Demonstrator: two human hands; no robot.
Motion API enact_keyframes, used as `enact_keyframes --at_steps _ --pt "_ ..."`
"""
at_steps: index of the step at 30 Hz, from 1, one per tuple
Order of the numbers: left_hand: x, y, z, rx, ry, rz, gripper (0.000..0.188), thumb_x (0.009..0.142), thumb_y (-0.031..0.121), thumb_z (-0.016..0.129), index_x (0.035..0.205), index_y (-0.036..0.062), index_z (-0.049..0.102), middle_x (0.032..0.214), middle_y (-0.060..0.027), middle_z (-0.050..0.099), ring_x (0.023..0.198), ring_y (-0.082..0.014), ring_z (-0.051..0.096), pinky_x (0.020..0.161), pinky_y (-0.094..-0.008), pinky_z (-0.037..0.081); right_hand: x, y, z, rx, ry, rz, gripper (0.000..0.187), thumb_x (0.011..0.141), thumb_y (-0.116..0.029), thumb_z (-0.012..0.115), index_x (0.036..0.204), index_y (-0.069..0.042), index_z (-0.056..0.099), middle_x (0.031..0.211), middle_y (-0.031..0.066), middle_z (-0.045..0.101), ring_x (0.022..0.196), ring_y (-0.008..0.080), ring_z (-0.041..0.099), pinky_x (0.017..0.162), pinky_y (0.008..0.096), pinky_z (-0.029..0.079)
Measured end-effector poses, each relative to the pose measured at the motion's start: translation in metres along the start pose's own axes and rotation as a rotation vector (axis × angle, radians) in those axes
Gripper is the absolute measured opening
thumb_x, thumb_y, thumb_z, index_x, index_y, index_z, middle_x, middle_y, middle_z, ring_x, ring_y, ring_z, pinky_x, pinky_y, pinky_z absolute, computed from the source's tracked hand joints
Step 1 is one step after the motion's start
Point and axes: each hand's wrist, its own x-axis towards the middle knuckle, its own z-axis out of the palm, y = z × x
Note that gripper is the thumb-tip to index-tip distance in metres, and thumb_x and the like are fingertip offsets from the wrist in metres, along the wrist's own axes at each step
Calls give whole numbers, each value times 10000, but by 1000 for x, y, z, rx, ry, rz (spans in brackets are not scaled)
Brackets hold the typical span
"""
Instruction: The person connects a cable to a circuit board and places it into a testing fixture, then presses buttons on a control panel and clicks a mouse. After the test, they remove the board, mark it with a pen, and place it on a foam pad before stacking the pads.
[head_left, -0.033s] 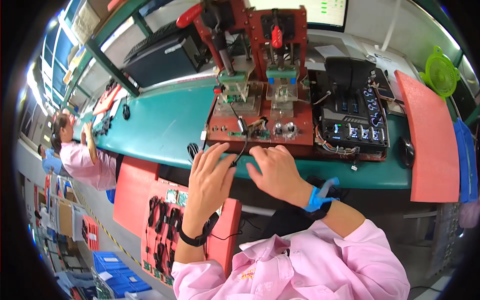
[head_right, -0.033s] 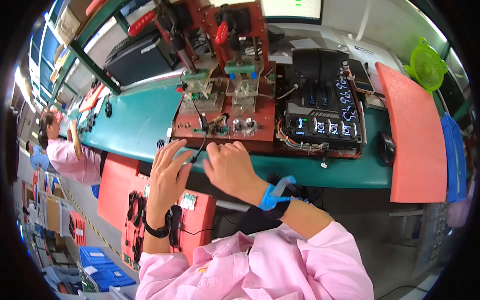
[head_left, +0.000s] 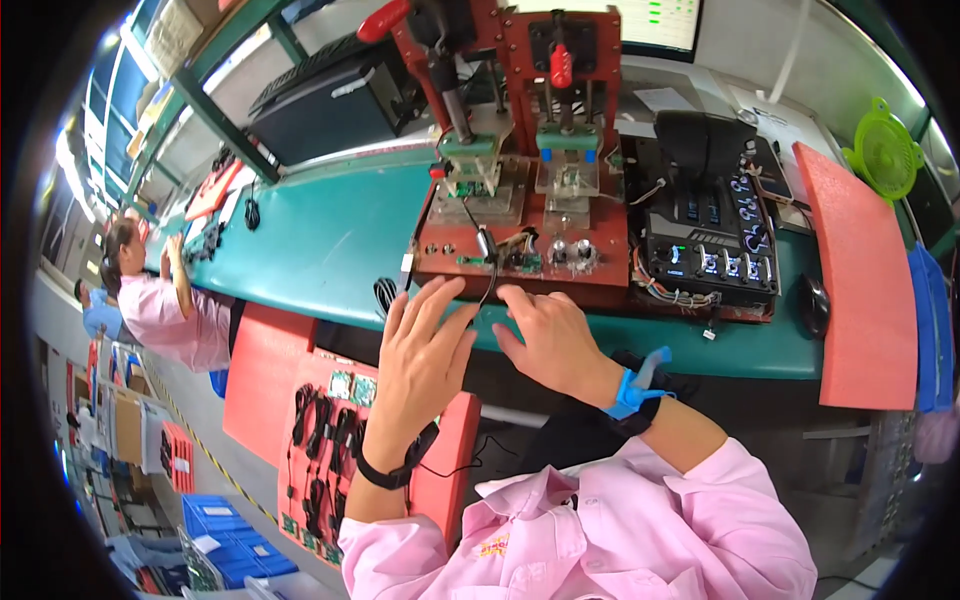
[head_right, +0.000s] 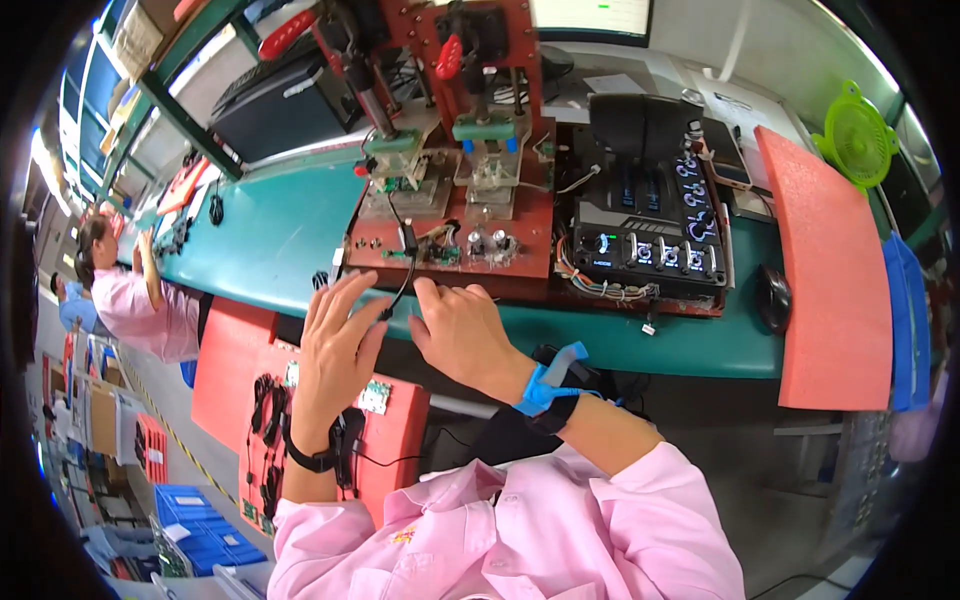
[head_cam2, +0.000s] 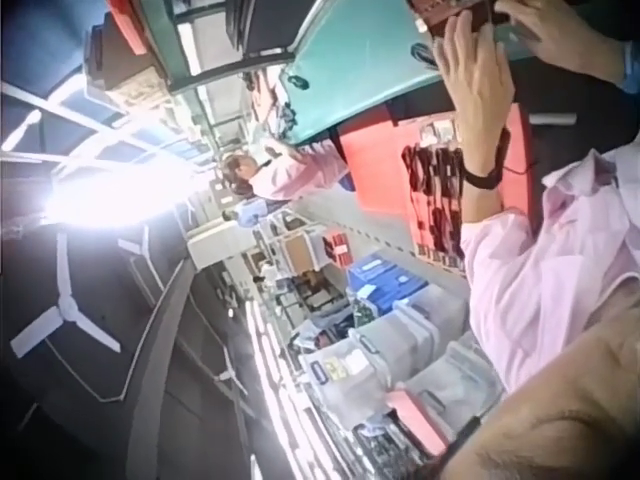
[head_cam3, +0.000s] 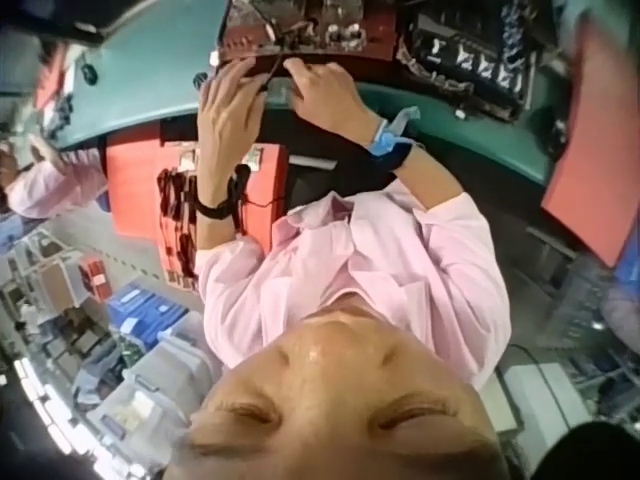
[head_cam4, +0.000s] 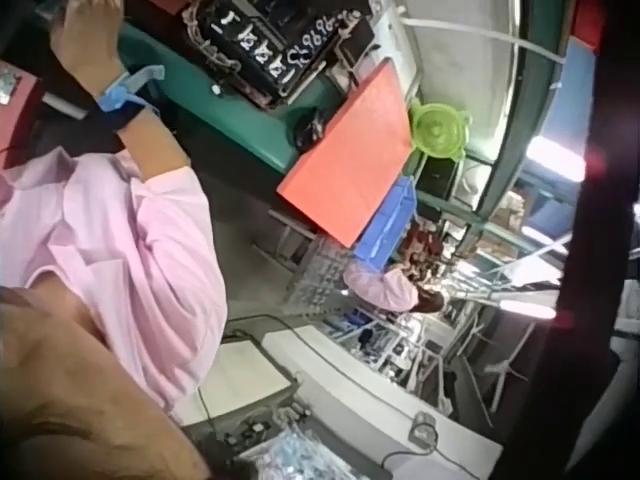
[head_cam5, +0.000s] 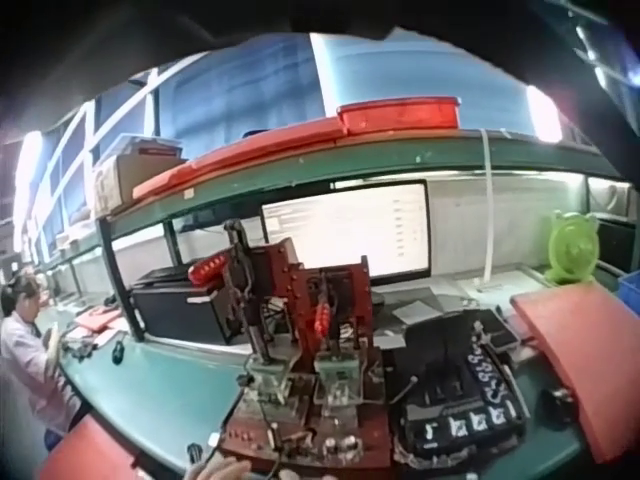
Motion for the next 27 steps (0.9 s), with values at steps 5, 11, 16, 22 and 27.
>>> enact_keyframes --at_steps 5,11,16,22,27 --pt "39 -11 -9 151 64 74 251 763 84 531 1010 51 558 1214 -109 454 1162 -289 386 912 -395 332 11 -11 32 135 217 -219 367 731 -161 585 1014 14 430 842 154 561 676 303 561 647 374 437" --pt "65 -16 -20 190 -10 133 291 802 135 510 1090 101 540 1262 -80 426 1195 -281 358 933 -419 319 33 -23 43 108 215 -361 389 736 -158 580 1039 13 405 866 158 536 721 291 558 629 366 435" --pt "70 -5 -39 366 -268 118 325 826 176 497 1148 135 516 1299 -39 398 1223 -269 329 959 -464 293 34 -16 38 82 128 -430 370 741 -158 576 1031 7 417 879 152 522 723 282 551 622 364 433" --pt "91 -16 -27 429 -391 177 319 839 214 492 1150 147 519 1314 -16 388 1236 -262 315 971 -488 271 34 -19 38 25 151 -442 373 737 -160 580 1054 -17 444 838 114 519 682 252 546 597 344 436" --pt "101 -36 -24 474 -479 208 302 791 212 550 1078 119 545 1264 -26 427 1238 -234 316 943 -474 325 23 4 42 -91 58 -426 394 729 -156 584 1081 -39 451 799 89 511 666 231 553 572 337 441"
